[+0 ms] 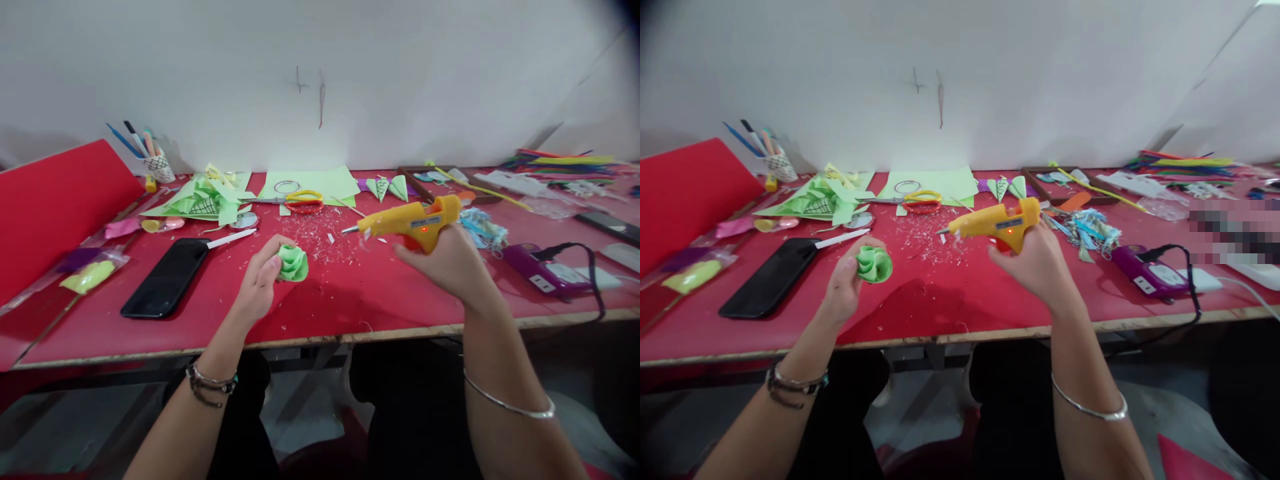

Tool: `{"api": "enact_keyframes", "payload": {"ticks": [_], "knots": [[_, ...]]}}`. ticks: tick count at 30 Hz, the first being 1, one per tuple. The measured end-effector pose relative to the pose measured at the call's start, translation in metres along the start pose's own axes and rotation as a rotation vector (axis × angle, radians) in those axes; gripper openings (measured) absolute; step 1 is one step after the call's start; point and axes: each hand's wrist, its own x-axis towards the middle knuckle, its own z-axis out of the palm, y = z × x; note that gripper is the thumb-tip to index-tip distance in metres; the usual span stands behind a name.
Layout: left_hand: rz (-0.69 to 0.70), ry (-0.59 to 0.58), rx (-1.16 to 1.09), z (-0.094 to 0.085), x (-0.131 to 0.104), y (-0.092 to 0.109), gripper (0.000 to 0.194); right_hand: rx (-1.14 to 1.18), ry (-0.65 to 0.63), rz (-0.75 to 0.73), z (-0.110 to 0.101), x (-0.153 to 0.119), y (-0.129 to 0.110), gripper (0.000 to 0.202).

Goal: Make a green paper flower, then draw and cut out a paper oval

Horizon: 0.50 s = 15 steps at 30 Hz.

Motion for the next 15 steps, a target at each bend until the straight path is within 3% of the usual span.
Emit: {"api": "enact_keyframes", "payload": {"ticks": [3,7,15], "knots": [[0.019,-0.017,-0.021,-0.001,-0.002,-0.003,0.042,-0.067,0.038,0.174,0.010,0.009,0.035,0.023],[0.032,-0.073,-0.071,0.002,-0.003,-0.005,0.050,-0.183,-0.088,0.263,0.025,0.011,0.068,0.029],[0.046,-0.137,-0.152,0.007,-0.004,-0.001,0.053,-0.217,-0.164,0.295,0.033,0.008,0.081,0.032]]}}
